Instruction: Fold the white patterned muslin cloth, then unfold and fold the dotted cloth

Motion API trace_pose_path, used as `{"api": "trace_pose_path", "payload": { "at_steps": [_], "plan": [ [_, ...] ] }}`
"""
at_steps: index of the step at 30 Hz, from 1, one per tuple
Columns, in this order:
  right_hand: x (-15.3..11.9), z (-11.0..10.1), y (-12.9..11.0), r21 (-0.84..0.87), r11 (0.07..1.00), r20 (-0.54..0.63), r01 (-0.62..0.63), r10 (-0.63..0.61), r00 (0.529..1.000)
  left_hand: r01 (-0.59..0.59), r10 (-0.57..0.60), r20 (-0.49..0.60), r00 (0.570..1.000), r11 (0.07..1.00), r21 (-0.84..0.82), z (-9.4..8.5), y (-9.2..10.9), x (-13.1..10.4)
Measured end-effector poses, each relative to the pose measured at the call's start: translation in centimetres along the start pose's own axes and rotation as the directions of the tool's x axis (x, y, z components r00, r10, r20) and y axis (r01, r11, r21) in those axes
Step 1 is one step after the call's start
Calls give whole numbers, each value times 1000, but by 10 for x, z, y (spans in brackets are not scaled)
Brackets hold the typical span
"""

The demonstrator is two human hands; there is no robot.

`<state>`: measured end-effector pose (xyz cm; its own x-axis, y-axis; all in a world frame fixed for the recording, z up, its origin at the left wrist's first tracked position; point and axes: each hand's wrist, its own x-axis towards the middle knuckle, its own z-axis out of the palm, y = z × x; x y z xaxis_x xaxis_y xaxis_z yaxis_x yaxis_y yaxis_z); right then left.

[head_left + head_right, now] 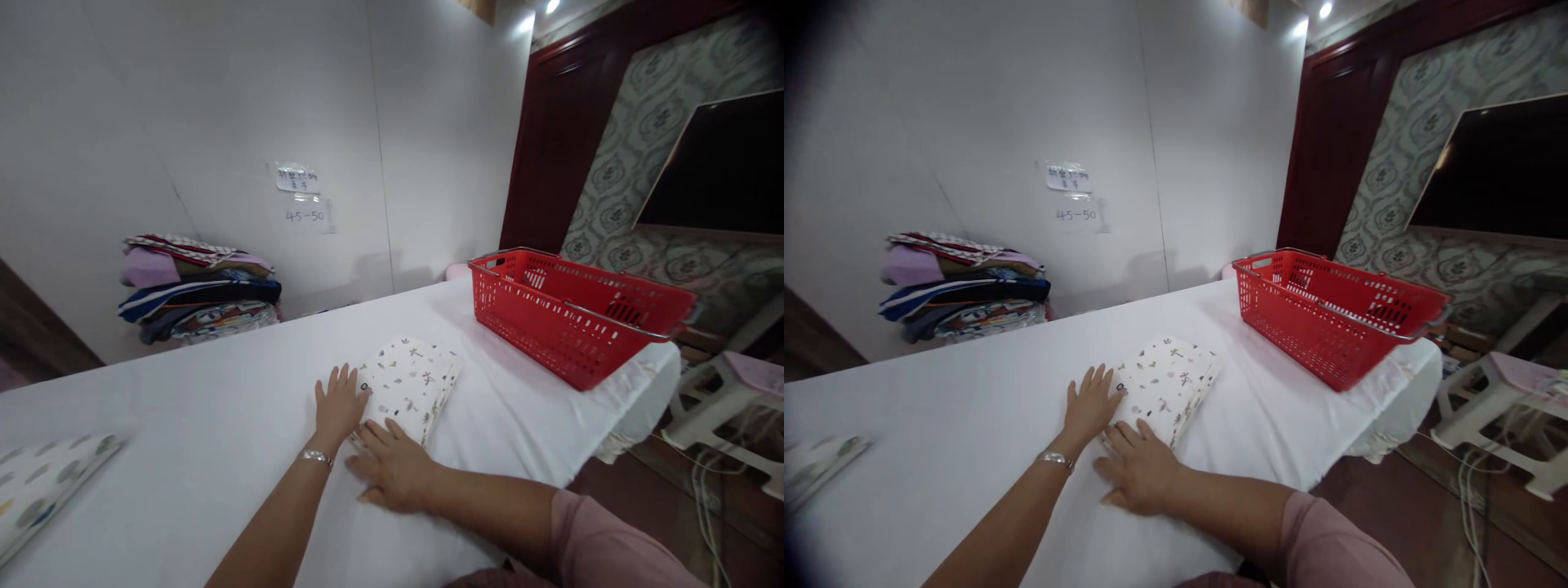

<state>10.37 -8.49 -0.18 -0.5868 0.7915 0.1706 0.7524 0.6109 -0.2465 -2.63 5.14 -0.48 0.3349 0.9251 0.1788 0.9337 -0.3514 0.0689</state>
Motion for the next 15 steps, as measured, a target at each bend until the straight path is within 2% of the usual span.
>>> {"api": "trace_pose_path", "payload": {
  "at_steps": [4,7,9,11,13,15],
  "plan": [
    [-9,3,10,153,987,-20,50,-47,999,-12,12,58,998,1000,-6,9,0,-6],
    [-20,4,40,228,972,-192,48,-4,981,-21,21,36,999,1000,-9,11,-1,-7],
    [-28,0,72,232,973,-377,-13,102,920,-17,18,36,999,999,-31,10,-1,-7],
    [-36,-10,108,233,966,-538,-113,224,812,-15,16,38,999,999,-49,9,0,-7],
    [-43,-23,142,223,946,-582,-237,324,746,-18,20,39,999,998,-59,8,0,-7],
    [-49,-35,168,184,927,-546,-326,372,751,-14,17,47,999,998,-66,8,1,-7]
  ]
}}
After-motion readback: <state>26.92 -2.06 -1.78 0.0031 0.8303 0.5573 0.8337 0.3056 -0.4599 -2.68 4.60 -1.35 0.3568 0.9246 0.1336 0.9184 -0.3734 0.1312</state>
